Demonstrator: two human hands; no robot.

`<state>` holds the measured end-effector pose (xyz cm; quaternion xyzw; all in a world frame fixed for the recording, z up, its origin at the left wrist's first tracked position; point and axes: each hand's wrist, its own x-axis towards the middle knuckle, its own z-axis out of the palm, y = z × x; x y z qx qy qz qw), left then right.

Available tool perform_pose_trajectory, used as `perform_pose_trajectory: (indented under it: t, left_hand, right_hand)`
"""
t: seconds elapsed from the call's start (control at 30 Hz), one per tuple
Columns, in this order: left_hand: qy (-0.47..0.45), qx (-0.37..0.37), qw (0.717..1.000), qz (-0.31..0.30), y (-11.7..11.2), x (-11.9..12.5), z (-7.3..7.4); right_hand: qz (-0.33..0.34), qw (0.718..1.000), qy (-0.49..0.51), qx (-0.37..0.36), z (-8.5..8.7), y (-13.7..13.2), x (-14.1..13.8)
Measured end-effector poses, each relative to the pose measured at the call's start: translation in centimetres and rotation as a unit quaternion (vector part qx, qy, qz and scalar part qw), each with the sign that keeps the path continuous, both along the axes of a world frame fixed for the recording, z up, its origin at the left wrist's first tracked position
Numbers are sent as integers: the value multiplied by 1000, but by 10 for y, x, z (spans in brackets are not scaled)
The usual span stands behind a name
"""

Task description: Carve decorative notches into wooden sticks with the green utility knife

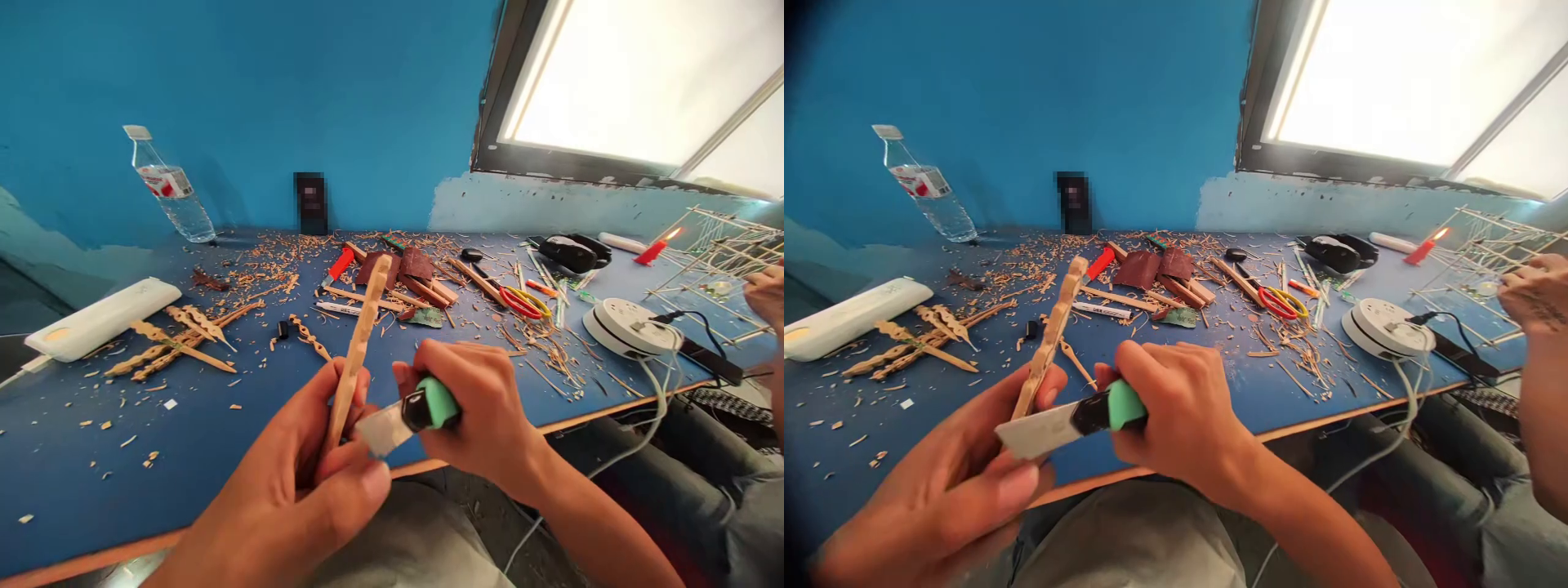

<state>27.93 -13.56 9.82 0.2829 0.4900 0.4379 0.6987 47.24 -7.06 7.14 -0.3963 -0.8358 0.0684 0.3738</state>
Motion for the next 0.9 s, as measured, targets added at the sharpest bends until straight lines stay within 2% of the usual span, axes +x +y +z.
perform_pose_trajectory:
  t: [0.07,0.33,0.47,0.57,0.73,0.9]
  left_hand:
    - [45,36,998,36,-4,6,-2]
    - [8,84,996,23,1,16,-11]
    - [70,126,989,-9,8,12,-23]
    - [134,165,977,-9,16,10,-31]
    - [144,159,976,-27,29,14,-33]
    - [149,158,976,-1,35,15,-40]
  right_hand:
    - [-8,999,-31,2,-3,-5,-4]
    - [-42,992,-118,3,1,-5,-10]
    - [-82,986,-142,-6,1,-3,-13]
    - [-118,980,-159,-13,1,2,-17]
    - [-145,973,-177,-28,-4,15,-24]
    - [-171,968,-181,-19,-15,18,-31]
